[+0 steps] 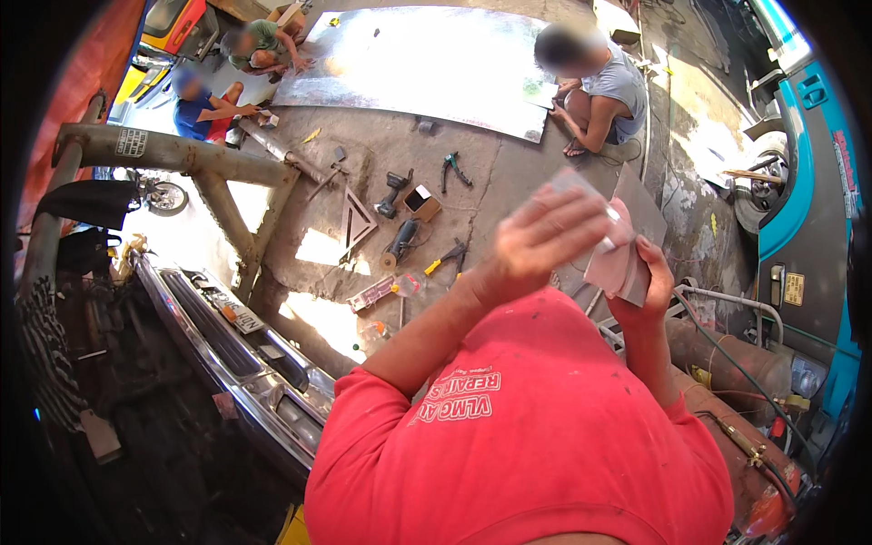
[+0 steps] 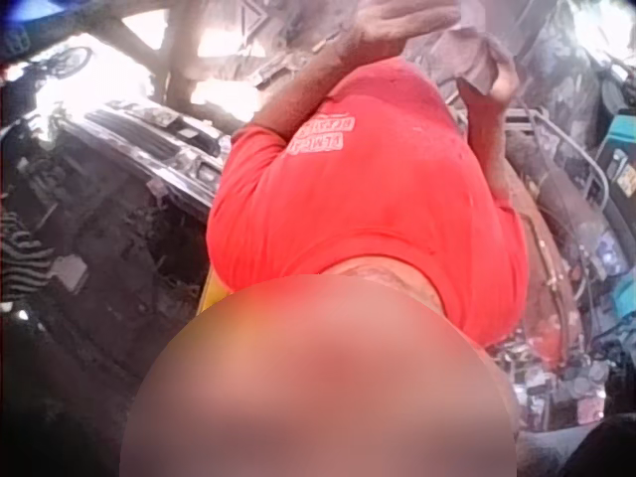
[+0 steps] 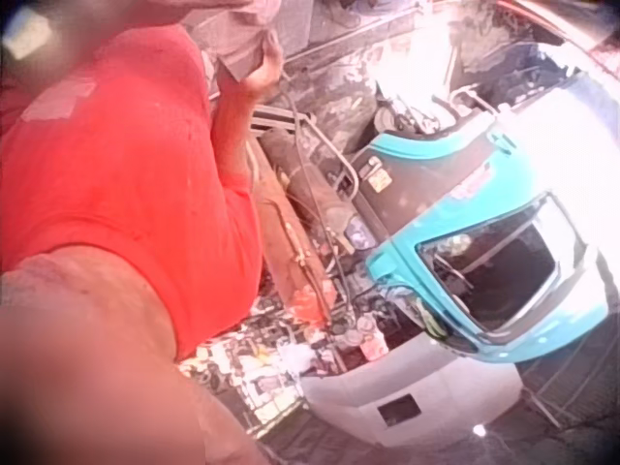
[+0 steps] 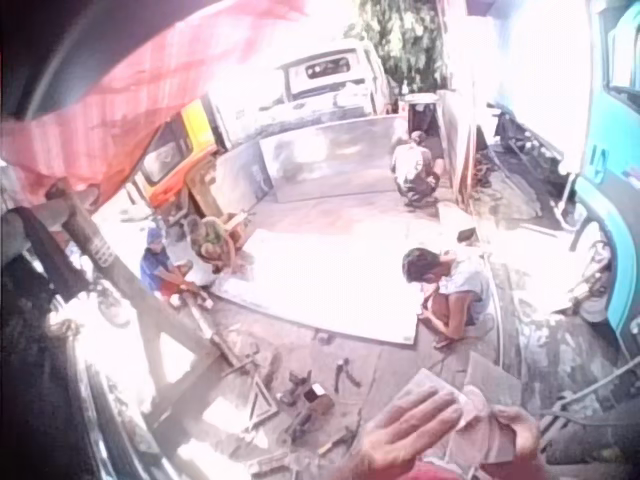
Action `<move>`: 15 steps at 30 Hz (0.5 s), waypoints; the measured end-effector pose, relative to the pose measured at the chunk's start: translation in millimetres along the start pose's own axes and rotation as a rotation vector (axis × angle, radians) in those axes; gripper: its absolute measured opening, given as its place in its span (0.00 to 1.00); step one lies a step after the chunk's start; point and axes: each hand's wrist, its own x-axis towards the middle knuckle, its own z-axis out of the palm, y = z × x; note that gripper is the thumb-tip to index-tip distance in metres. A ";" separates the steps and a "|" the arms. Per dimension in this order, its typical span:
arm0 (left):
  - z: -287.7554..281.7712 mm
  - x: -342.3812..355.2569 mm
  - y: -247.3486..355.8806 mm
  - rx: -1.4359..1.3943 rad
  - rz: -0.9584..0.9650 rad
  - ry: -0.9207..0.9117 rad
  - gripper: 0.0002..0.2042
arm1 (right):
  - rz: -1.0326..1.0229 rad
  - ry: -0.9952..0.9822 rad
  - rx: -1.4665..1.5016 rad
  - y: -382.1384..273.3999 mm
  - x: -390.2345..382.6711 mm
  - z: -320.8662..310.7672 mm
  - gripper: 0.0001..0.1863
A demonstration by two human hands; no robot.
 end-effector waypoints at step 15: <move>18.3 -1.9 -8.4 -0.023 -0.134 -0.195 0.18 | -0.753 0.299 -1.784 7.5 4.2 -22.5 0.24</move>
